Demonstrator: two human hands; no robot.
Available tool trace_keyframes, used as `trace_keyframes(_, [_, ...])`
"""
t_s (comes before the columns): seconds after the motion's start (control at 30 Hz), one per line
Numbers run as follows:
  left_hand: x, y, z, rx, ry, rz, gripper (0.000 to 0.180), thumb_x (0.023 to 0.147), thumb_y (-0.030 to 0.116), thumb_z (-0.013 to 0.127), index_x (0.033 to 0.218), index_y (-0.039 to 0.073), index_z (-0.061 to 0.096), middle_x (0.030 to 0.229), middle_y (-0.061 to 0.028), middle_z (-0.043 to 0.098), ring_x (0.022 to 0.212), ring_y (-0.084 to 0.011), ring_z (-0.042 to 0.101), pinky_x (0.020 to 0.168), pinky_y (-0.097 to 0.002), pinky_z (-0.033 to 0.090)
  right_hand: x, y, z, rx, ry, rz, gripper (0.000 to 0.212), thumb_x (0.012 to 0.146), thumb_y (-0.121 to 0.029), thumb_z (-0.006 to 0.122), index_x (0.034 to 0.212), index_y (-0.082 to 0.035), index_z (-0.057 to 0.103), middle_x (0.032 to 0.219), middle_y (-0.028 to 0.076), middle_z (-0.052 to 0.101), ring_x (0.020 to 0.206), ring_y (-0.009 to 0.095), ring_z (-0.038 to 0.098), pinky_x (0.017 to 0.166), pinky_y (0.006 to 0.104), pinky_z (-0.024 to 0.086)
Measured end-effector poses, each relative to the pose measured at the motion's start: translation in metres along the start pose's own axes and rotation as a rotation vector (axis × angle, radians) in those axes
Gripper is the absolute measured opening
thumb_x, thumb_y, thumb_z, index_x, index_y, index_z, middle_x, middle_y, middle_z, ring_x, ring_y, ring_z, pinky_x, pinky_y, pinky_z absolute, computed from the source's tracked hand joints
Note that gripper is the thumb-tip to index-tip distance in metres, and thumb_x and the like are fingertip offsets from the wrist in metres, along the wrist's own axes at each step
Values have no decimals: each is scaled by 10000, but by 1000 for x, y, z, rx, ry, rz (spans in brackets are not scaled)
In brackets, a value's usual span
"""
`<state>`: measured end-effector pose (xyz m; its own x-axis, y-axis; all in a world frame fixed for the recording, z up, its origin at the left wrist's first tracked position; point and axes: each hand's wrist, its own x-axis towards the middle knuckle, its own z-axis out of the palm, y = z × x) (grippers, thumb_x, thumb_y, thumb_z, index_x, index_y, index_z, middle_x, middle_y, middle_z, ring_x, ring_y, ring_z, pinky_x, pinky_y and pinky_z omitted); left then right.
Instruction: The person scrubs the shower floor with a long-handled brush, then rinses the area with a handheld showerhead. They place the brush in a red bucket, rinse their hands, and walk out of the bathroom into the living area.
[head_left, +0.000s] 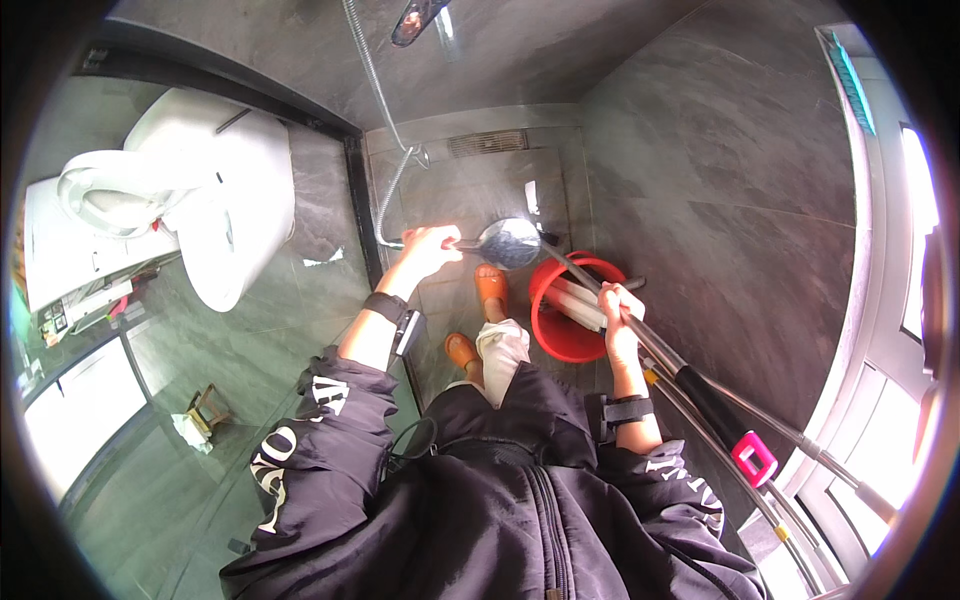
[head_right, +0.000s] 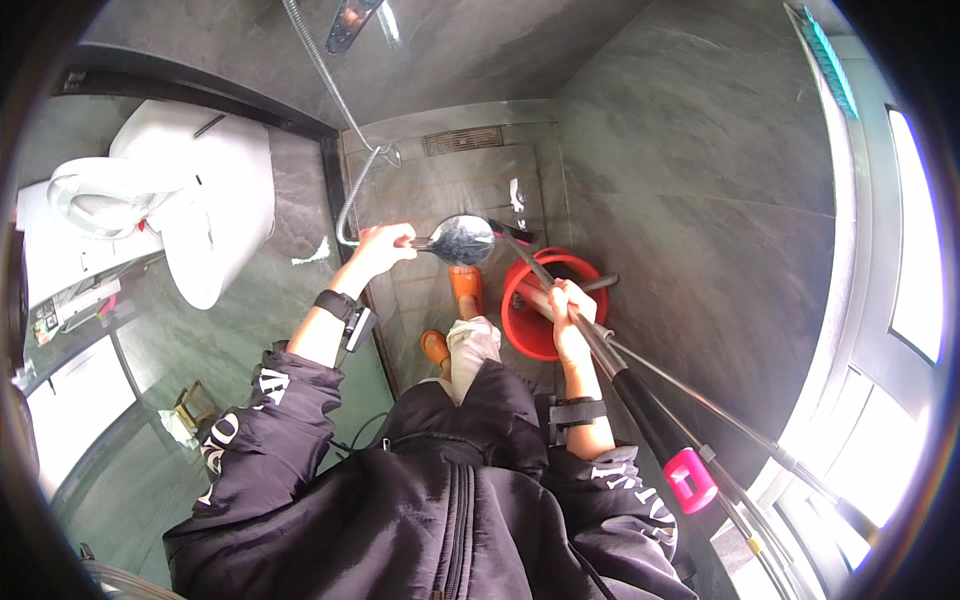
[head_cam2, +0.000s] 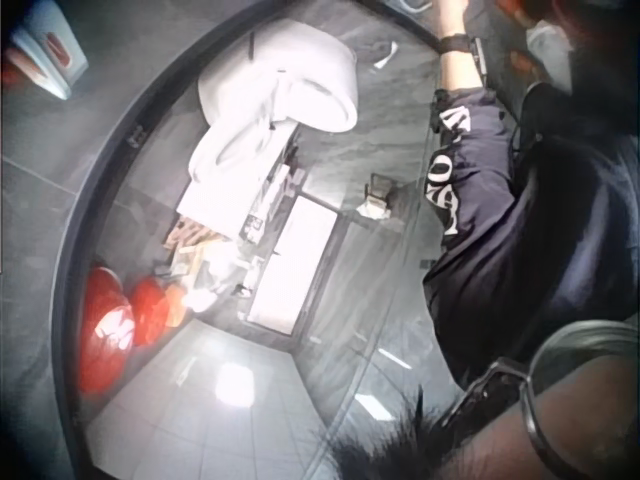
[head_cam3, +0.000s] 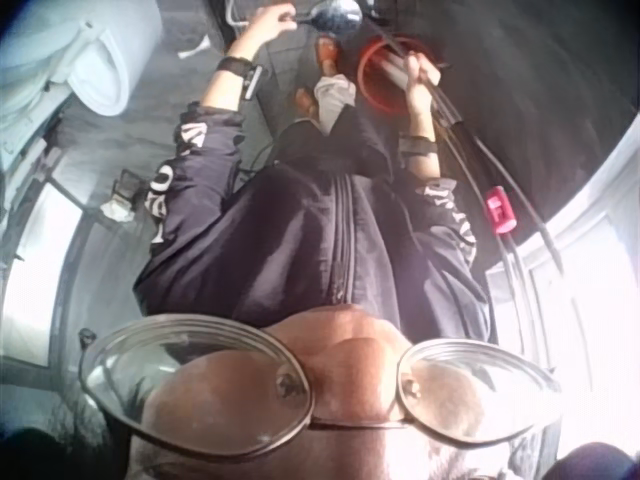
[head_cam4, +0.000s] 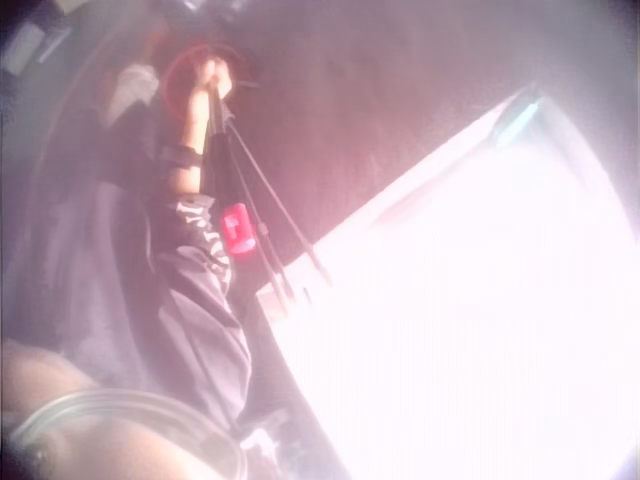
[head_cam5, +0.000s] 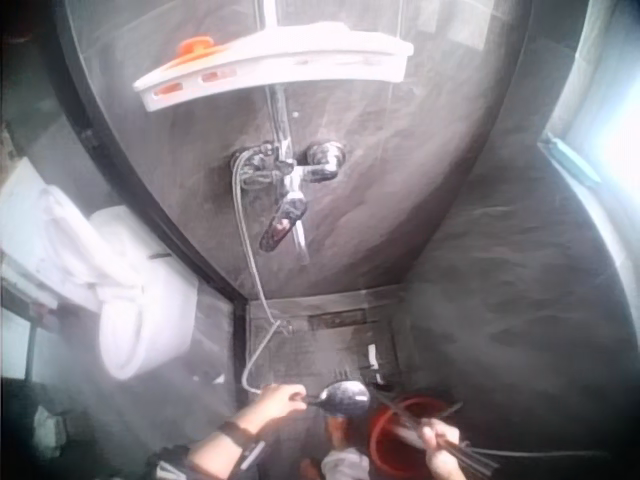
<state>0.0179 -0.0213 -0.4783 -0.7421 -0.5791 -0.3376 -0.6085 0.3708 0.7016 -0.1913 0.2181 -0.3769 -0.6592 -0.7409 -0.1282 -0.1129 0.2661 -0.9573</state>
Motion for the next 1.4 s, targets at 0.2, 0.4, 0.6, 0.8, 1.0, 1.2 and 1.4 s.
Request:
trace_keyframes(0.2, [49, 48, 27, -209, -108, 95, 261, 642, 206, 686, 813, 72, 541, 630, -18, 541, 604, -130, 515, 579, -297, 408, -4, -5, 0, -10, 35, -1, 223, 809, -82, 479, 606, -41, 398, 597, 1, 414, 585, 91, 381, 877, 331, 350])
trace_keyframes(0.4, [82, 96, 46, -248, -141, 173, 270, 649, 204, 686, 833, 76, 537, 663, -26, 567, 644, -137, 541, 618, -301, 416, -5, -3, -6, 3, 82, -2, 240, 815, -109, 471, 597, -35, 403, 591, 11, 425, 567, 95, 377, 846, 329, 366])
trace_keyframes(0.6, [93, 106, 50, -263, -122, 249, 263, 633, 193, 684, 824, 80, 542, 684, -40, 587, 672, -183, 571, 641, -317, 418, -3, 3, -14, 25, 129, -32, 292, 828, -178, 478, 583, -35, 411, 583, 21, 438, 561, 104, 387, 834, 326, 372])
trace_keyframes(0.8, [90, 103, 48, -96, 14, 377, 240, 600, 185, 687, 765, 96, 538, 656, -19, 581, 663, -217, 565, 650, -341, 386, -3, 10, -21, 37, 143, -64, 314, 842, -187, 469, 575, -34, 409, 575, 20, 426, 562, 114, 392, 817, 325, 370])
trace_keyframes(1.0, [93, 76, 44, -441, -27, 153, 244, 682, 122, 674, 897, 67, 574, 718, -24, 588, 702, -89, 545, 644, -251, 447, -5, 11, -24, 46, 118, -71, 311, 851, -138, 454, 567, -45, 370, 571, 15, 407, 557, 111, 389, 815, 325, 367])
trace_keyframes(1.2, [68, -6, 1, -723, 75, -125, 160, 773, 131, 627, 873, 37, 544, 726, 37, 494, 672, -63, 444, 616, -205, 376, -6, 6, -25, 131, 320, -85, 293, 845, -100, 457, 569, -37, 384, 569, 33, 401, 566, 125, 391, 808, 342, 387])
trace_keyframes(1.4, [25, -30, -8, -992, 54, -190, 134, 838, 164, 545, 900, 53, 503, 787, 30, 499, 729, -59, 475, 670, -186, 377, -2, -8, -31, 345, 562, -191, 313, 885, -101, 418, 589, -69, 318, 601, 14, 352, 603, 119, 351, 826, 331, 367])
